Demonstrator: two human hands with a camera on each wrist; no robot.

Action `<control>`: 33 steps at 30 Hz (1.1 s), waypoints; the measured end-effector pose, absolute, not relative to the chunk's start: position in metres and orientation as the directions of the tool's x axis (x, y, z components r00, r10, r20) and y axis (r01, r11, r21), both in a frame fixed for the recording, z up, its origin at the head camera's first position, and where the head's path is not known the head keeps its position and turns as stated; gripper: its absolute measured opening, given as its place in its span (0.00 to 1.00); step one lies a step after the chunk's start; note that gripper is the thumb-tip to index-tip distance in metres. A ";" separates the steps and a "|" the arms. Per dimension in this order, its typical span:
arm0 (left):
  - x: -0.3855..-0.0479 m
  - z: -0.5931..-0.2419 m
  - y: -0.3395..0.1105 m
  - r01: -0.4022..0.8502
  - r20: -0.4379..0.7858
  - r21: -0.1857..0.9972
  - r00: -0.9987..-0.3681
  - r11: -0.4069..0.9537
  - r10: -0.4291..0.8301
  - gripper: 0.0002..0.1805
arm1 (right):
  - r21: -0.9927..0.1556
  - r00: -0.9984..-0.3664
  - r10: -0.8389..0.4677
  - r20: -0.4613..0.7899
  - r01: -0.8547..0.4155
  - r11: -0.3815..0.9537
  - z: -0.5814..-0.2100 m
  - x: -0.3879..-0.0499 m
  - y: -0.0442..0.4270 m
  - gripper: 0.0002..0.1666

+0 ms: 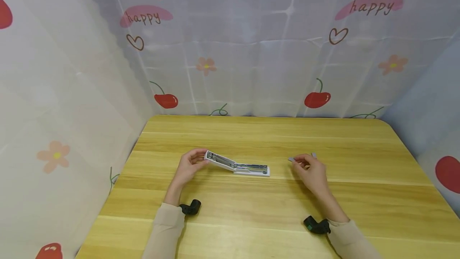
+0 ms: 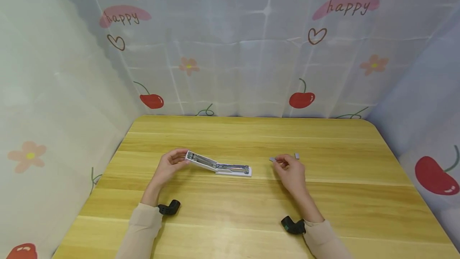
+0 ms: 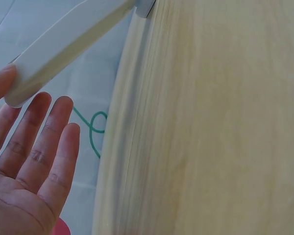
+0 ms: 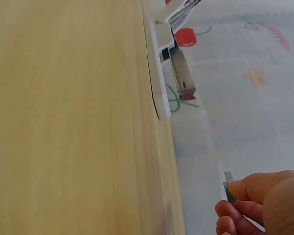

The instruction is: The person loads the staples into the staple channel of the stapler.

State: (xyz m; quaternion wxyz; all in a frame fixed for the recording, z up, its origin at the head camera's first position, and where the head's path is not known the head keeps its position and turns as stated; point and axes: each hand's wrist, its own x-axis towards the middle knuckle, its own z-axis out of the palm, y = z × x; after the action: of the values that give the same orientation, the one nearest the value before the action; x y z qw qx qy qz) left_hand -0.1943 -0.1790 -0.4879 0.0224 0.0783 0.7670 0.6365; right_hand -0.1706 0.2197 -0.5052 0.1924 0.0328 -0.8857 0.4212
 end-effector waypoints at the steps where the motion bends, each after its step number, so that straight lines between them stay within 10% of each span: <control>1: -0.194 -0.488 -0.179 0.092 0.066 0.980 -0.987 0.176 0.149 0.21 | -0.730 -0.922 0.095 0.376 -0.231 0.643 -0.505 -0.171 0.217 0.05; 33: -0.194 -0.490 -0.181 0.108 0.080 0.980 -0.983 0.168 0.167 0.22 | -0.651 -0.912 -0.178 0.369 -0.391 0.650 -0.487 -0.181 0.128 0.05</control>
State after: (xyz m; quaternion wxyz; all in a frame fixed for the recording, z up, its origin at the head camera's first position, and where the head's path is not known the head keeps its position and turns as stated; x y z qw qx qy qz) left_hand -0.1937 -0.1805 -0.4900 0.0230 0.0901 0.7639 0.6386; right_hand -0.1813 0.1281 -0.4874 0.1371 0.1584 -0.8980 0.3869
